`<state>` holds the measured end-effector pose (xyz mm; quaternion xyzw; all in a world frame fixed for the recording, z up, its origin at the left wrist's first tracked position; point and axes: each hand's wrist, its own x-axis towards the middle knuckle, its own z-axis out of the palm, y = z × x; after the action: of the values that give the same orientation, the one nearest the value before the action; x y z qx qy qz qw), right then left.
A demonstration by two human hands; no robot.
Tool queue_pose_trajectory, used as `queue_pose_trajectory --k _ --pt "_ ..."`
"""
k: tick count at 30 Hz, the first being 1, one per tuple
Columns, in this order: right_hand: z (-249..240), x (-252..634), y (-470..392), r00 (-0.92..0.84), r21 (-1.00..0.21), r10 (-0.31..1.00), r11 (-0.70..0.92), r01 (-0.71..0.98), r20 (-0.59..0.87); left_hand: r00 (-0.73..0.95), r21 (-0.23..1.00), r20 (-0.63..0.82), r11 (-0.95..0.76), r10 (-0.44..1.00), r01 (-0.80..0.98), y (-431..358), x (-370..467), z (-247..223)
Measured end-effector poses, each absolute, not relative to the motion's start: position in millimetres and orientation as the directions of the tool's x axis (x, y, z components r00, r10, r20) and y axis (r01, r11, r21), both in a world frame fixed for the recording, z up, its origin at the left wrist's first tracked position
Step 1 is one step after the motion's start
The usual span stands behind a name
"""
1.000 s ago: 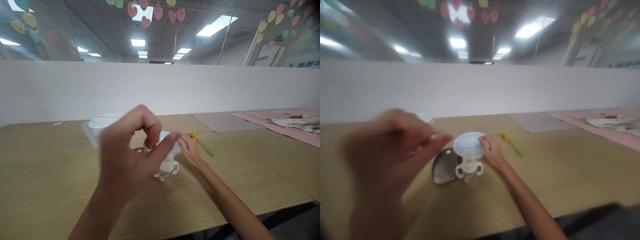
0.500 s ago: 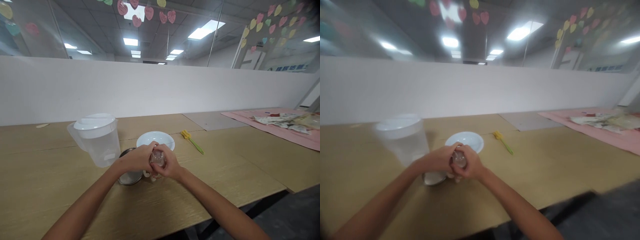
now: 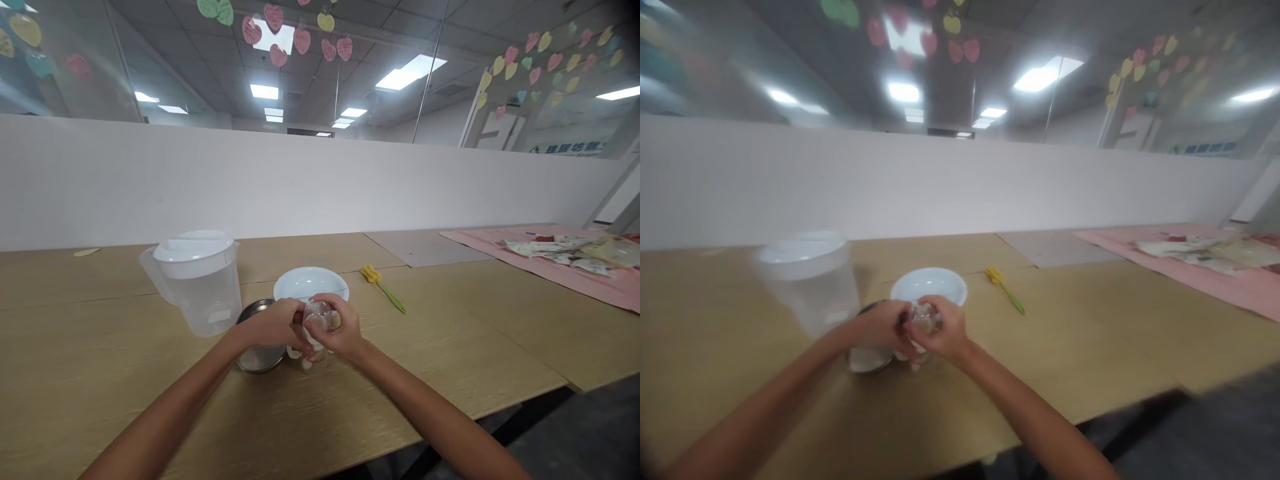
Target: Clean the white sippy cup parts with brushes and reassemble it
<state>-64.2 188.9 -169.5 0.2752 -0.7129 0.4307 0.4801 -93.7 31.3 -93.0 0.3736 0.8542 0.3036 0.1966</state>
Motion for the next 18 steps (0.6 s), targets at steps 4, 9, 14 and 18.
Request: queue_pose_trajectory --k 4,9,14,18 --pt "-155.4 -66.1 199.2 -0.212 -0.299 0.229 0.475 -0.828 0.950 -0.634 0.616 -0.092 0.544 0.768 0.570 32.5 -92.1 -89.9" --pt "-157.9 -86.3 222.7 -0.392 -0.360 0.094 0.631 -0.687 0.915 -0.626 0.559 -0.048 0.540 0.778 0.629 32.3 -91.8 -91.1" --pt "-186.0 -108.2 228.2 -0.631 -0.405 -0.162 0.642 -0.651 0.758 -0.643 0.545 -0.047 0.559 0.765 0.625 29.7 -88.4 -90.3" --pt "-195.9 -114.4 225.7 -0.698 -0.368 -0.252 0.704 -0.608 0.670 -0.633 0.557 -0.051 0.548 0.773 0.624 29.7 -85.2 -86.7"
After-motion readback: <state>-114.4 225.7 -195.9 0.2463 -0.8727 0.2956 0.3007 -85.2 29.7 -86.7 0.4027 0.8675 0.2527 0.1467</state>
